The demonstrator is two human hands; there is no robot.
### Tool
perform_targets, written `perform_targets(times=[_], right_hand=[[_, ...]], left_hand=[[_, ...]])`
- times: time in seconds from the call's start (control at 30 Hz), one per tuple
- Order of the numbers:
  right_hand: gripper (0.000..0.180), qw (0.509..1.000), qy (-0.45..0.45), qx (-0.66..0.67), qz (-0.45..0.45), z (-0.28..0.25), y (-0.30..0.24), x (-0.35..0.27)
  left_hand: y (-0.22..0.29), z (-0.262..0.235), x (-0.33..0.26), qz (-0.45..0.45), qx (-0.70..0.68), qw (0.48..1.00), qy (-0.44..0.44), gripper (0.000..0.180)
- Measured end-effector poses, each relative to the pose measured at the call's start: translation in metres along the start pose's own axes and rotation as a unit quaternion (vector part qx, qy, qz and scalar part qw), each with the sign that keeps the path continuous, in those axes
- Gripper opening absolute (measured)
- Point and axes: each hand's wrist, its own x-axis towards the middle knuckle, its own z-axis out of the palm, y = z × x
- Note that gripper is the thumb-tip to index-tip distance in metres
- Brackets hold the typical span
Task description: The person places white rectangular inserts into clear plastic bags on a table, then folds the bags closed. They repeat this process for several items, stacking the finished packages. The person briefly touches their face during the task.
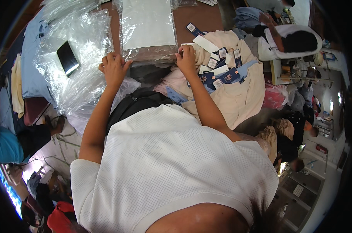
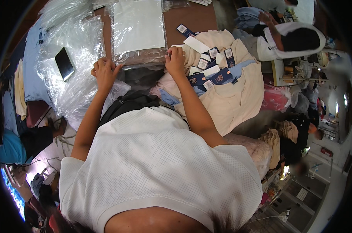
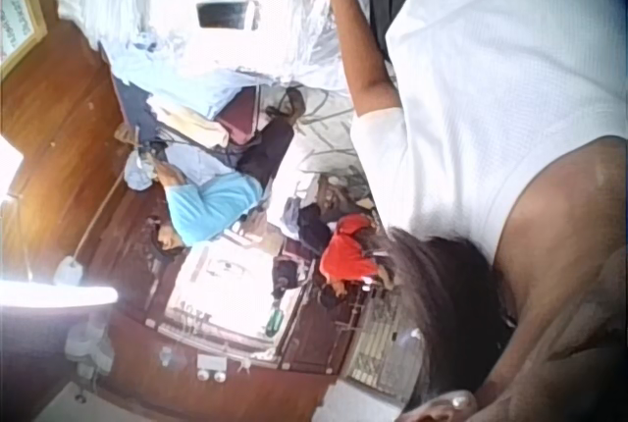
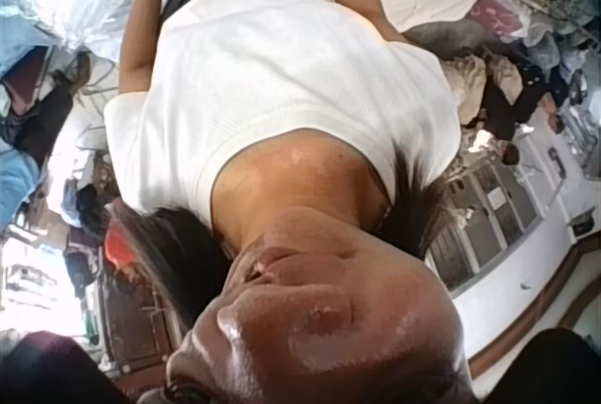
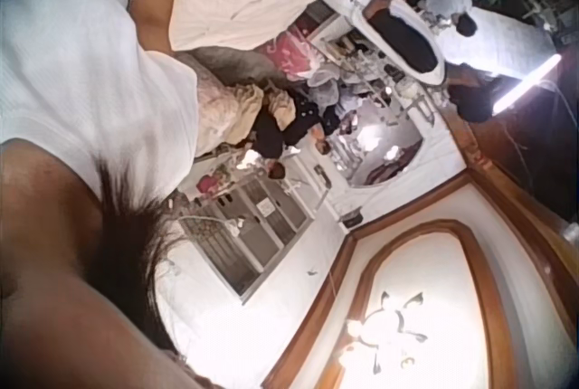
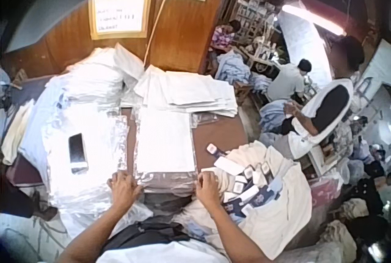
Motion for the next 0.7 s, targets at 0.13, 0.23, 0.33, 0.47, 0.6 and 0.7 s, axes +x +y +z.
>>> perform_targets(times=[0.13, 0.23, 0.33, 0.47, 0.6, 0.7], right_hand=[[0.015, 0.994, 0.004, -0.074, -0.075, -0.009, -0.017, -0.001], [0.016, 0.975, -0.098, -0.026, -0.197, -0.010, -0.037, -0.007], [0.027, 0.968, -0.125, -0.032, -0.214, 0.003, -0.057, -0.015], [0.037, 0.970, -0.094, -0.025, -0.222, 0.016, -0.058, -0.013], [0.038, 0.967, -0.069, -0.042, -0.240, 0.024, -0.052, -0.002], [0.029, 0.964, -0.061, -0.016, -0.258, 0.008, -0.066, 0.008]], left_hand=[[0.002, -0.004, 0.006, 0.003, -0.025, 0.999, 0.025, 0.045], [-0.006, 0.013, 0.024, 0.016, -0.109, 0.993, 0.048, 0.056], [-0.007, 0.024, 0.052, -0.024, -0.189, 0.981, 0.026, 0.063], [0.002, 0.021, 0.069, -0.138, -0.263, 0.954, -0.048, 0.061], [-0.008, 0.037, 0.074, -0.277, -0.497, 0.809, -0.148, 0.037], [-0.008, 0.032, 0.072, -0.355, -0.634, 0.659, -0.192, 0.025]])
